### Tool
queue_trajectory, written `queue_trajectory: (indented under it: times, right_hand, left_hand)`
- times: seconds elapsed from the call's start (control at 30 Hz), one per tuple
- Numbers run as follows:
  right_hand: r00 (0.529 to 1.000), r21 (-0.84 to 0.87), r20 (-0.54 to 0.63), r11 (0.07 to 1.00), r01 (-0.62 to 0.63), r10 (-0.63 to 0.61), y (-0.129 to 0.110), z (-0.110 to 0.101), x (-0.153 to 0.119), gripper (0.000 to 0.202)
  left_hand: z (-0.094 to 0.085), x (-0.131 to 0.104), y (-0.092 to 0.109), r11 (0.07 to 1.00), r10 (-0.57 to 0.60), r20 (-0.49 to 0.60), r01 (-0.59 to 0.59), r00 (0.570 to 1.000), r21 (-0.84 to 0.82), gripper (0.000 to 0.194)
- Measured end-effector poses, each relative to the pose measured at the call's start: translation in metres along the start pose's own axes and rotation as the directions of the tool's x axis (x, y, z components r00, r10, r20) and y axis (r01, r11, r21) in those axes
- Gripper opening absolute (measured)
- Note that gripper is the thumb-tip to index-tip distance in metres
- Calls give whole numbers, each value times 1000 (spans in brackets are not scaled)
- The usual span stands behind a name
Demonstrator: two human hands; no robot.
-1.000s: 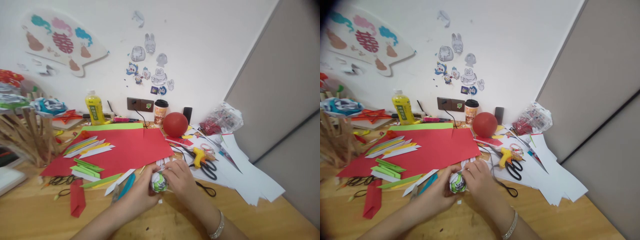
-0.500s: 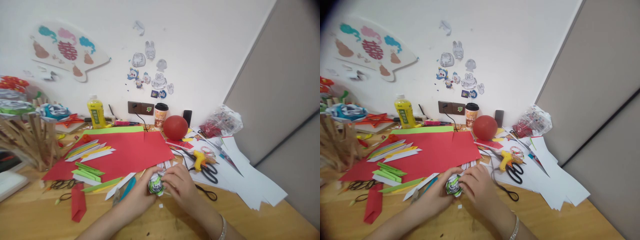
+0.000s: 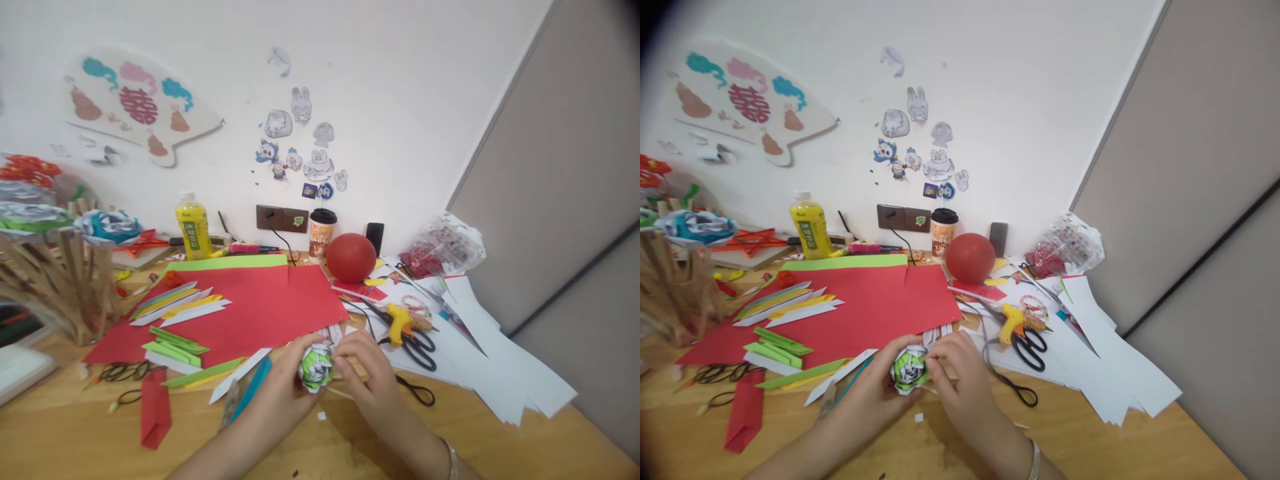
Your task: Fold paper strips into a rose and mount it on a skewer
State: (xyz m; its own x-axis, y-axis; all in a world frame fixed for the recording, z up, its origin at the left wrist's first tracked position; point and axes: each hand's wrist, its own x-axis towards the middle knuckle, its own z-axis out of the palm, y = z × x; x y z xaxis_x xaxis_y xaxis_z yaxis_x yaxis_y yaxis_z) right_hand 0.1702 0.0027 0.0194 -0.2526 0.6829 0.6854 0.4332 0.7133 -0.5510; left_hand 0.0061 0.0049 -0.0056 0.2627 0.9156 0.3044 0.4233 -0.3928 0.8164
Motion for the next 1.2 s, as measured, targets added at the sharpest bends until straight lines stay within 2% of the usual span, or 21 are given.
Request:
queue_trajectory:
  times: [0.13,0.3,0.47,0.6,0.9,1.03,1.2]
  right_hand:
    - [998,86,39,995,-58,54,1,-2,2,14]
    - [997,59,48,996,-62,59,5,-3,3,11]
    - [996,1,79,999,-38,38,7,-3,4,12]
    - [992,-53,118,998,44,-38,6,-5,6,16]
    - [990,-200,102,973,112,-93,5,-2,2,17]
    - [987,-199,122,972,124,-101,6,-1,1,19]
    - [990,-204,87,971,124,-108,7,-1,0,15]
  left_hand:
    - [-1,-1,3,997,77,5,-77,997,25,45]
    - [-3,-3,2,984,132,54,-138,990,112,51]
    - [-6,-2,4,981,109,131,-127,985,144,53]
    - [-8,-2,5,984,105,168,-127,980,125,53]
    - [-6,-3,2,987,129,164,-143,978,77,54]
    - [-6,-2,2,986,129,174,-144,976,79,56]
    - [-7,-3,6,987,124,179,-140,976,77,57]
